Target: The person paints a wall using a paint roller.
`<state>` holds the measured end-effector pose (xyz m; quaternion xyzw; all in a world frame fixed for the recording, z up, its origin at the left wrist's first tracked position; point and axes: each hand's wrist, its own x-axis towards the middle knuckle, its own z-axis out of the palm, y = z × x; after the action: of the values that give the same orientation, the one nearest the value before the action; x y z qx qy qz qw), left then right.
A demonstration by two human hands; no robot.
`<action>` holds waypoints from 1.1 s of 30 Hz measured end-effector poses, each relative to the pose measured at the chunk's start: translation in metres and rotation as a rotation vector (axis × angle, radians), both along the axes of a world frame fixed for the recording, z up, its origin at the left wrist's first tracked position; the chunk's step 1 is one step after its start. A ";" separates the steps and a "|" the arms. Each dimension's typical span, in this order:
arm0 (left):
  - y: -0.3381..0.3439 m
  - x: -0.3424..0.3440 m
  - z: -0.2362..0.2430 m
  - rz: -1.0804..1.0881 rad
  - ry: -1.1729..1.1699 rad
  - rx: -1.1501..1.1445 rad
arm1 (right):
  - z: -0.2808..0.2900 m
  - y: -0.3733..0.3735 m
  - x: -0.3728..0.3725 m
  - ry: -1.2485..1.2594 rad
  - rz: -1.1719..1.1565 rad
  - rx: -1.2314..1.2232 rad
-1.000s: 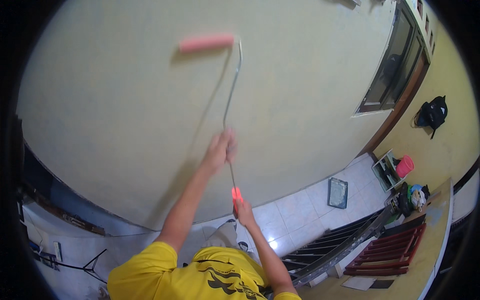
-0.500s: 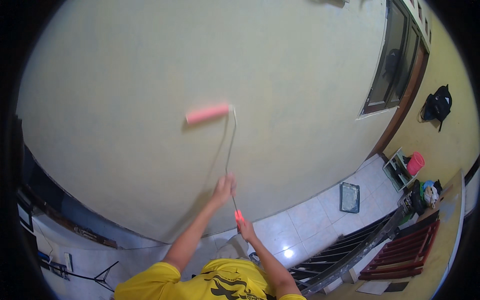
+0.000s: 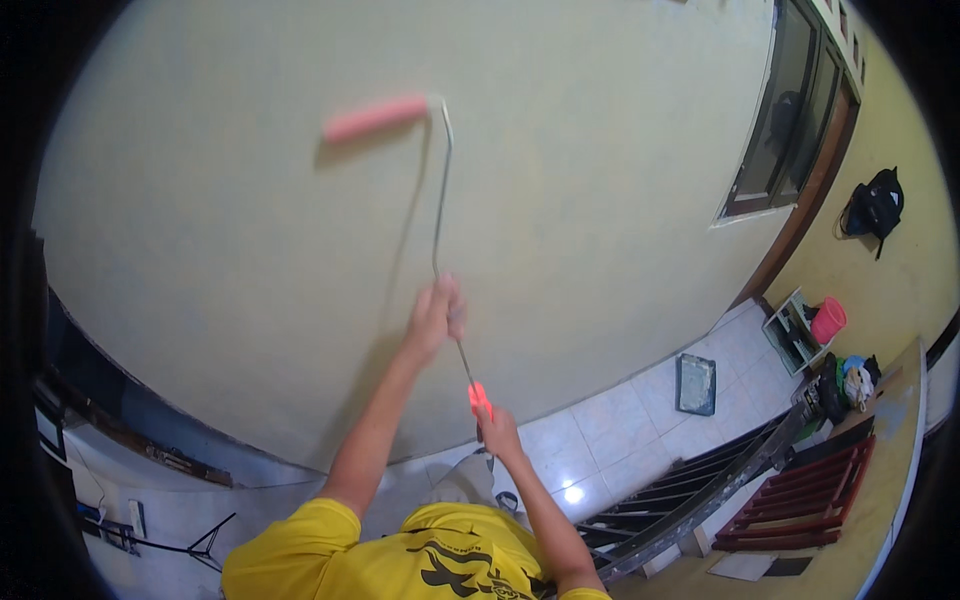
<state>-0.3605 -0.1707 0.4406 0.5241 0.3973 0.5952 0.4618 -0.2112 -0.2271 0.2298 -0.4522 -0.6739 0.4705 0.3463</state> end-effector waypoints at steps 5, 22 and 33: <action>0.001 -0.009 0.078 -0.143 -0.035 0.008 | 0.052 0.015 -0.005 0.297 0.234 -0.198; -0.049 0.035 -0.232 0.337 0.151 -0.169 | -0.237 -0.076 0.029 0.098 0.016 -0.469; -0.045 0.063 -0.254 0.315 -0.080 -0.249 | -0.236 -0.066 0.076 0.029 0.006 -0.477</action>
<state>-0.2972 -0.2160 0.1861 0.3702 0.5261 0.6267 0.4398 -0.1350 -0.2927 -0.0059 -0.5125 -0.5401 0.6237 0.2380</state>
